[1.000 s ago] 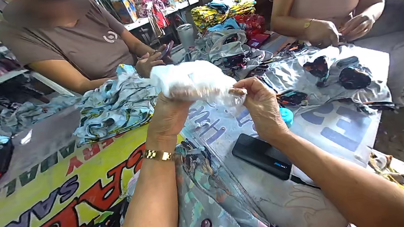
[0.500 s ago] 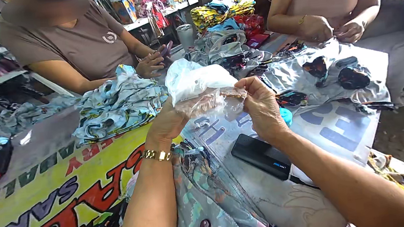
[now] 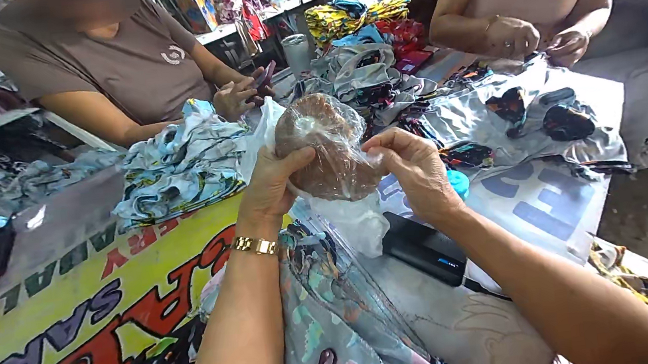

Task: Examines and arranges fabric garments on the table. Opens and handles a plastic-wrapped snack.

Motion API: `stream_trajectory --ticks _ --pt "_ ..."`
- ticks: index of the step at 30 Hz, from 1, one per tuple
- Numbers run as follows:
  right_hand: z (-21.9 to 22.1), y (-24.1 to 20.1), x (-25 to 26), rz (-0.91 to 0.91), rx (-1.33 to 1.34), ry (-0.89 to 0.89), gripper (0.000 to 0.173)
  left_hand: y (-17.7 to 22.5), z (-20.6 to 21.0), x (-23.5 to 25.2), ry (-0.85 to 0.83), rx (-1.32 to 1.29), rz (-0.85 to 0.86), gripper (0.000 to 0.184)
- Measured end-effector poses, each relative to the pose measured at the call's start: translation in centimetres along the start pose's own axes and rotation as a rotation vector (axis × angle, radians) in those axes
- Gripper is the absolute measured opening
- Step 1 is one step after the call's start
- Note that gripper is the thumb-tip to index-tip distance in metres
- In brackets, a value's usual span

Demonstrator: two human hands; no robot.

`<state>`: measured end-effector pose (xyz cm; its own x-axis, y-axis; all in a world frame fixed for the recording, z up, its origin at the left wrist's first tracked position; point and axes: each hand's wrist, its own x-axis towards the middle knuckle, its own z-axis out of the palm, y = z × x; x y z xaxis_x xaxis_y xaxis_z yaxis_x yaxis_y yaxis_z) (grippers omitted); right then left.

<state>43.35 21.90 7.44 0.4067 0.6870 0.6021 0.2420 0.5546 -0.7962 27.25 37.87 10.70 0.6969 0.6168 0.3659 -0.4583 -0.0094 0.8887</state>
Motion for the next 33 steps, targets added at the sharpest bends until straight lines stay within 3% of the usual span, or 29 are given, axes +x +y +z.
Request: stream_trajectory --ticks 9,13,14,19,33 --pt "0.3 -0.1 -0.1 0.025 0.071 0.006 0.008 -0.4 0.8 0.1 -0.021 0.043 -0.058 0.027" --pt "0.4 -0.5 -0.2 0.068 0.040 0.017 0.044 -0.5 0.9 0.2 -0.005 0.038 -0.066 0.026" --pt "0.4 -0.5 -0.2 0.075 0.039 0.016 0.044 -0.5 0.9 0.2 -0.014 0.046 -0.074 0.026" --pt "0.3 -0.2 -0.2 0.078 0.058 0.044 0.006 -0.5 1.1 0.0 -0.070 0.052 -0.148 0.023" --pt "0.5 -2.0 -0.1 -0.027 -0.006 -0.042 0.004 -1.0 0.7 -2.4 -0.032 0.017 -0.137 0.013"
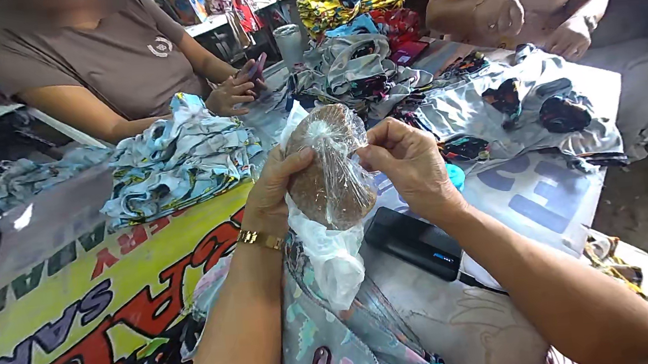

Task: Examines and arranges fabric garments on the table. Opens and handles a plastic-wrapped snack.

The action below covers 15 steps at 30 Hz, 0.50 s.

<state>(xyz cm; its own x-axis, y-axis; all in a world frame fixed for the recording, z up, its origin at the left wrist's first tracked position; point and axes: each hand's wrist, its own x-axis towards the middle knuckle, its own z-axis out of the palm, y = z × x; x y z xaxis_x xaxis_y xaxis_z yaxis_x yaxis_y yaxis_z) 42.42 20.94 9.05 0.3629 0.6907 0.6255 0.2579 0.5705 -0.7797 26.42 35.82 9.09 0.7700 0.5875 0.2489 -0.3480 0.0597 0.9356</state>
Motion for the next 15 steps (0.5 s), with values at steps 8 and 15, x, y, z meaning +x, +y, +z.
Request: stream_trajectory --ticks 8,15 --pt "-0.1 -0.8 0.0 -0.066 0.044 -0.055 0.007 0.5 1.0 1.2 0.032 -0.113 0.022 0.011" --pt "-0.5 -0.4 0.3 -0.086 0.019 -0.001 0.008 0.3 1.3 1.8 0.001 -0.068 0.075 0.012"
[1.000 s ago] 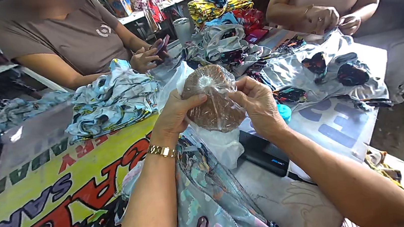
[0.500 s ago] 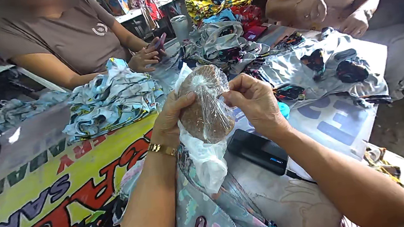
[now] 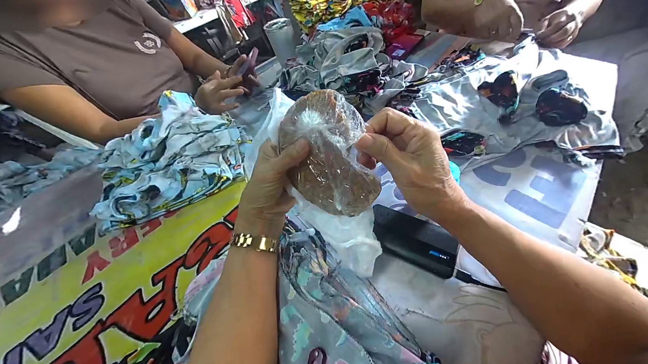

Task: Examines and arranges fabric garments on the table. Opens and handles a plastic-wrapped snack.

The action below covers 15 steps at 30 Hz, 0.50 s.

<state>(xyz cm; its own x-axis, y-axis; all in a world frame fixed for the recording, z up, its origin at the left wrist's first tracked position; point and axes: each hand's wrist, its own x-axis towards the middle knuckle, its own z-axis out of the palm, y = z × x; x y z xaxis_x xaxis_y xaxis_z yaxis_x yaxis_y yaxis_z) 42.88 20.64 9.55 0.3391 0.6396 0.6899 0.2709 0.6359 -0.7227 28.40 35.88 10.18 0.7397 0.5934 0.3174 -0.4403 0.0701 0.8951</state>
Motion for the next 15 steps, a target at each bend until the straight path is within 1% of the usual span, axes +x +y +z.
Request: stream_trajectory --ticks 2,5,9,11,15 --pt "-0.01 0.34 0.35 -0.016 0.000 0.029 0.008 -0.20 -0.27 0.17 -0.003 0.003 0.004 0.014" --pt "-0.05 0.39 0.62 -0.014 -0.025 0.003 0.022 -0.34 -0.59 0.11 0.000 -0.016 -0.012 0.014" --pt "0.02 0.20 0.00 -0.038 -0.055 -0.037 0.033 -0.20 -0.30 -0.17 0.016 -0.047 -0.010 0.015" --pt "0.19 0.02 -0.08 -0.063 -0.078 -0.012 0.033 -0.26 -0.49 -0.17 0.009 -0.073 -0.002 0.017" --pt "0.17 0.10 0.06 -0.033 -0.123 0.021 0.019 -0.22 -0.34 -0.29 0.051 -0.069 0.019 0.014"
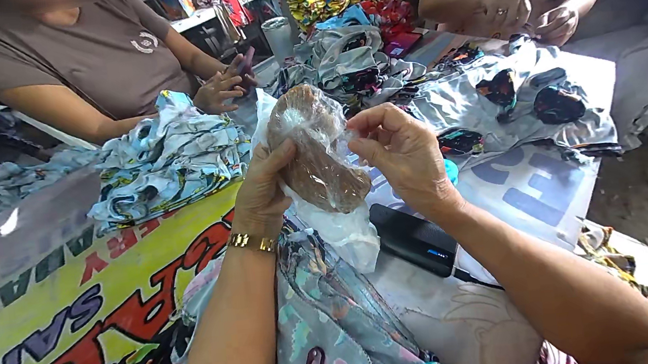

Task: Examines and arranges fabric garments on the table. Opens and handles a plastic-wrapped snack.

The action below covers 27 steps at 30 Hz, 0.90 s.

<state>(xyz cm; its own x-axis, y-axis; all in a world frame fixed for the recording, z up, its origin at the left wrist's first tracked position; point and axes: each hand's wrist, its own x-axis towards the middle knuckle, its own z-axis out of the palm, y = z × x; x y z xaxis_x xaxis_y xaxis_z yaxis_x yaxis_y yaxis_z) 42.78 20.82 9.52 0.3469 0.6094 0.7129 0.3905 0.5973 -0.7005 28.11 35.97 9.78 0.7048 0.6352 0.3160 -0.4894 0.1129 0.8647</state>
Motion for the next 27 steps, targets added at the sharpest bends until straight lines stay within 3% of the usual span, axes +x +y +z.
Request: stream_trajectory --ticks 10,15,19,22,27 --pt "0.1 0.1 0.2 0.070 0.095 -0.010 0.003 -0.3 -0.8 0.3 -0.089 -0.025 -0.031 0.020" --pt "0.0 0.4 0.3 0.125 0.057 0.052 0.004 0.0 0.0 -0.6 -0.004 -0.029 0.016 0.014" --pt "0.2 0.0 0.0 0.008 -0.082 0.105 0.015 -0.2 -0.5 -0.4 -0.004 -0.072 0.021 0.016" --pt "-0.2 -0.7 0.0 -0.113 -0.154 0.076 0.008 -0.2 -0.5 -0.2 -0.019 -0.073 0.017 0.019" --pt "0.1 -0.7 -0.2 -0.054 -0.101 0.014 0.008 -0.3 -0.4 -1.0 -0.091 0.053 0.003 0.015"
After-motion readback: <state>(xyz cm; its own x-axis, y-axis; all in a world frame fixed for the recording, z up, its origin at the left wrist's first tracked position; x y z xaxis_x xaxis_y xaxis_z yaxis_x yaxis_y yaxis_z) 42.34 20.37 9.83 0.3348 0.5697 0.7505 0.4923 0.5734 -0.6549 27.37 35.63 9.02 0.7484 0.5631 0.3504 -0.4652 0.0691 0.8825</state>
